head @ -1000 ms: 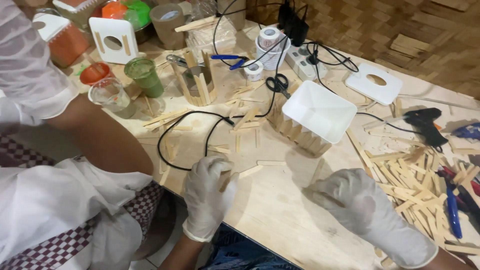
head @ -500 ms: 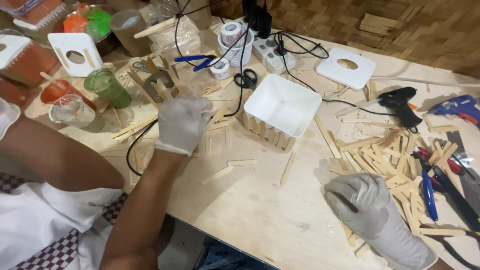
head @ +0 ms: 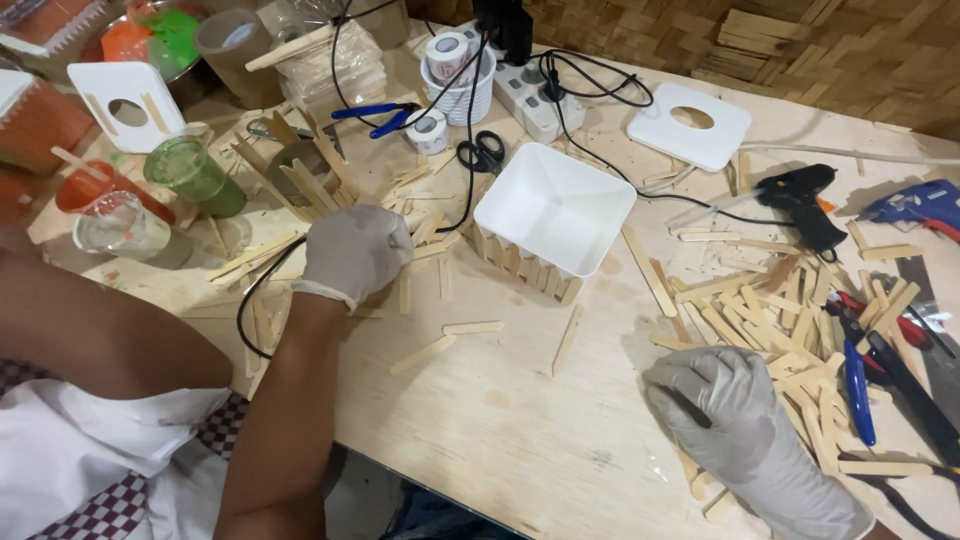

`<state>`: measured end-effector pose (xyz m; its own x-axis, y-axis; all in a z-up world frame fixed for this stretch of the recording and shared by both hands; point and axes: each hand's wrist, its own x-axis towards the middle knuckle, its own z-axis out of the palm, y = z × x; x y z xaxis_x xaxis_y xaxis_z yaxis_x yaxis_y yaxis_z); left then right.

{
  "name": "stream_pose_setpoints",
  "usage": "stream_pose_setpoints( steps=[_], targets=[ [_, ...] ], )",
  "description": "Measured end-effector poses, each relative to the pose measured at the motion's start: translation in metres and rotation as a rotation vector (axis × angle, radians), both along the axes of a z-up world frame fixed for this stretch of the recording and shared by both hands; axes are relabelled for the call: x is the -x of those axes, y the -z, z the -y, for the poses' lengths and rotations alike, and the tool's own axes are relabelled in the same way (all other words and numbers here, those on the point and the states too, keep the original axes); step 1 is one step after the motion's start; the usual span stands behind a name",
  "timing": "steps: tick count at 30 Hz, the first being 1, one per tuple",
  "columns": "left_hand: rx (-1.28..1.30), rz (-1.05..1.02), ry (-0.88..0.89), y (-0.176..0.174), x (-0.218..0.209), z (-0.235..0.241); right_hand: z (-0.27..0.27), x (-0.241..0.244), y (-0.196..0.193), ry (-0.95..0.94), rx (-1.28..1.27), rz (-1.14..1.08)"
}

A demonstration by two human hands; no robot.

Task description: The person is decorating a white plastic container by gluing wooden popsicle sticks to its exterior using a hot glue gun.

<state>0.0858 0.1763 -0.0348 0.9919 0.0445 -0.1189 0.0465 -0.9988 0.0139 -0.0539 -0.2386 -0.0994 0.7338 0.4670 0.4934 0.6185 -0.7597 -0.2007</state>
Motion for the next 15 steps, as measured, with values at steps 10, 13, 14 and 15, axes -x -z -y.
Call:
stream_pose_setpoints(
  steps=[10,13,14,15],
  targets=[
    [0.037,-0.272,-0.016,-0.003,0.003,0.032,0.002,-0.004,0.005,0.023,0.017,-0.007],
    [0.072,-0.271,-0.071,-0.001,0.003,0.034,0.005,-0.001,0.011,0.055,0.063,0.012],
    [0.076,-0.277,-0.102,-0.002,0.005,0.035,0.007,0.000,0.014,0.080,0.100,0.034],
    [0.075,-0.275,-0.097,0.002,0.005,0.033,0.004,0.000,0.009,0.086,0.101,0.035]
  ],
)
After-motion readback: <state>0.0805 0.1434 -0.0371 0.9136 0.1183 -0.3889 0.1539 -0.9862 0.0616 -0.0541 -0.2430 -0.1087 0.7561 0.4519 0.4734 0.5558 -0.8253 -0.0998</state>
